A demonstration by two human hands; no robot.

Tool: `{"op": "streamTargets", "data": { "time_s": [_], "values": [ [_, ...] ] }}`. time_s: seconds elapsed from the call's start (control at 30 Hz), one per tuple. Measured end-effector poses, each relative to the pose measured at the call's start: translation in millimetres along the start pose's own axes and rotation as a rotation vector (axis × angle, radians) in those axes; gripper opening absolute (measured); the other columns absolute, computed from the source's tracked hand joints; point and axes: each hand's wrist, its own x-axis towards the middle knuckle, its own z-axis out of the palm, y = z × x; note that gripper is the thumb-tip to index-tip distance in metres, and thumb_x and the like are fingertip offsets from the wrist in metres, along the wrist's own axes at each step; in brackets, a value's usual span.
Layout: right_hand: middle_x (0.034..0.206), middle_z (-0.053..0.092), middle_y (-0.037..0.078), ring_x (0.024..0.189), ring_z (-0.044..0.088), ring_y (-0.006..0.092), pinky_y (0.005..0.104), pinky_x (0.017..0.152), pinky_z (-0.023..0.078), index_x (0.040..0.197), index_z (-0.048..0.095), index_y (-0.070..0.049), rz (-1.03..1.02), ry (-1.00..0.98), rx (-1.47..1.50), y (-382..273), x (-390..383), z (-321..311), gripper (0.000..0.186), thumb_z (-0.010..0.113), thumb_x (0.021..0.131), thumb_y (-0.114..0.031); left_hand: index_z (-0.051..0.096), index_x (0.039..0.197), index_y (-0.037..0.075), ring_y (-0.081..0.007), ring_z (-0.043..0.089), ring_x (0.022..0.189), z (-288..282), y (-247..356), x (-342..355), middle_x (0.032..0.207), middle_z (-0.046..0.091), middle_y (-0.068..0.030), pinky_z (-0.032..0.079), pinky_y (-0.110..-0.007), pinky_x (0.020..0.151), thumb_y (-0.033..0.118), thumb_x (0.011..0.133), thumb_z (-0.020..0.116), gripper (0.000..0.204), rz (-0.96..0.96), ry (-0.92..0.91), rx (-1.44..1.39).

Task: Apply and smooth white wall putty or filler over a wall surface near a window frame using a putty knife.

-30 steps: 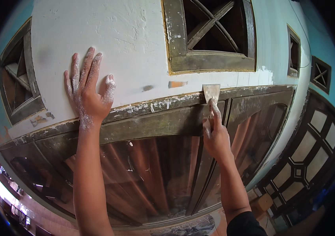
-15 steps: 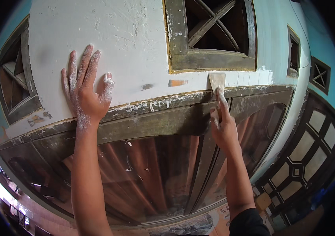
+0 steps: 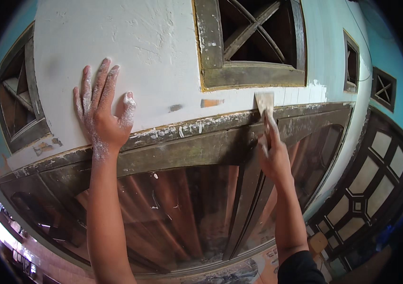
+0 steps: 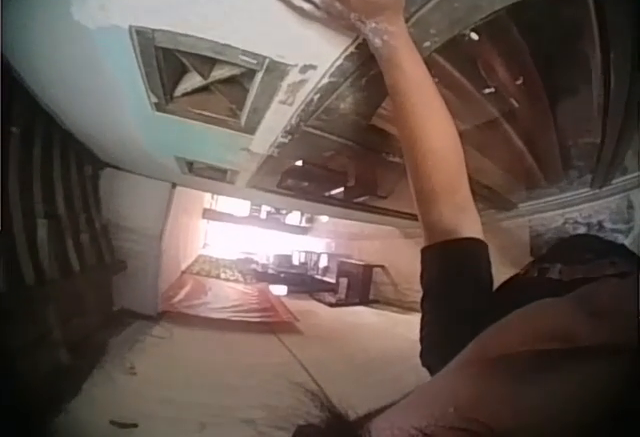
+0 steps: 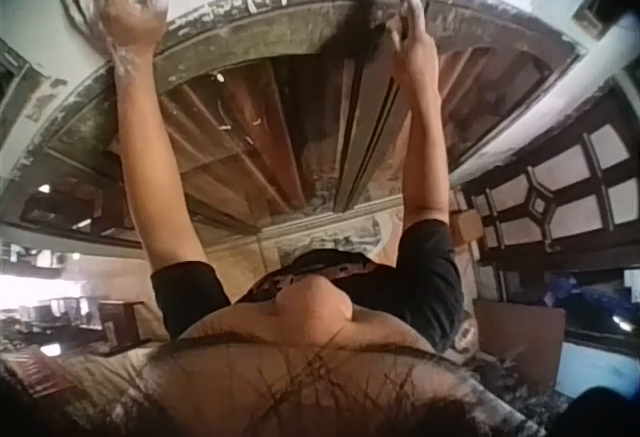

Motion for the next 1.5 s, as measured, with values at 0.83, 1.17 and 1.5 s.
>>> {"op": "streamTargets", "data": {
  "time_s": [0.83, 1.17, 1.5],
  "values": [
    [0.158, 0.051, 0.017, 0.145, 0.048, 0.039, 0.0421, 0.116, 0.042, 0.164, 0.035, -0.019, -0.059, 0.053, 0.032, 33.0, -7.1, -5.5, 0.057, 0.047, 0.108, -0.016, 0.064, 0.144, 0.018, -0.0327, 0.038, 0.154, 1.4, 4.8, 2.2, 0.16, 0.052, 0.0019, 0.023, -0.059, 0.123, 0.031, 0.091, 0.067, 0.054, -0.006, 0.013, -0.001],
    [0.15, 0.058, 0.023, 0.142, 0.055, 0.0332, 0.0362, 0.113, 0.043, 0.161, 0.041, -0.016, -0.096, 0.092, 0.059, 36.9, 1.7, -18.3, 0.054, 0.05, 0.108, -0.011, 0.063, 0.144, 0.018, -0.0328, 0.037, 0.154, 0.5, 4.4, 1.9, 0.161, 0.051, 0.002, 0.023, -0.059, 0.123, 0.029, 0.091, 0.067, 0.055, -0.012, 0.002, 0.016],
    [0.149, 0.058, 0.023, 0.134, 0.061, 0.0359, 0.0347, 0.106, 0.047, 0.16, 0.042, -0.013, -0.134, 0.164, 0.081, 40.6, 15.7, -19.1, 0.055, 0.052, 0.106, -0.009, 0.063, 0.144, 0.017, -0.0324, 0.037, 0.154, 1.4, 3.2, 0.9, 0.161, 0.051, 0.002, 0.024, -0.06, 0.123, 0.03, 0.092, 0.066, 0.053, -0.004, 0.0, 0.017]
  ]
}}
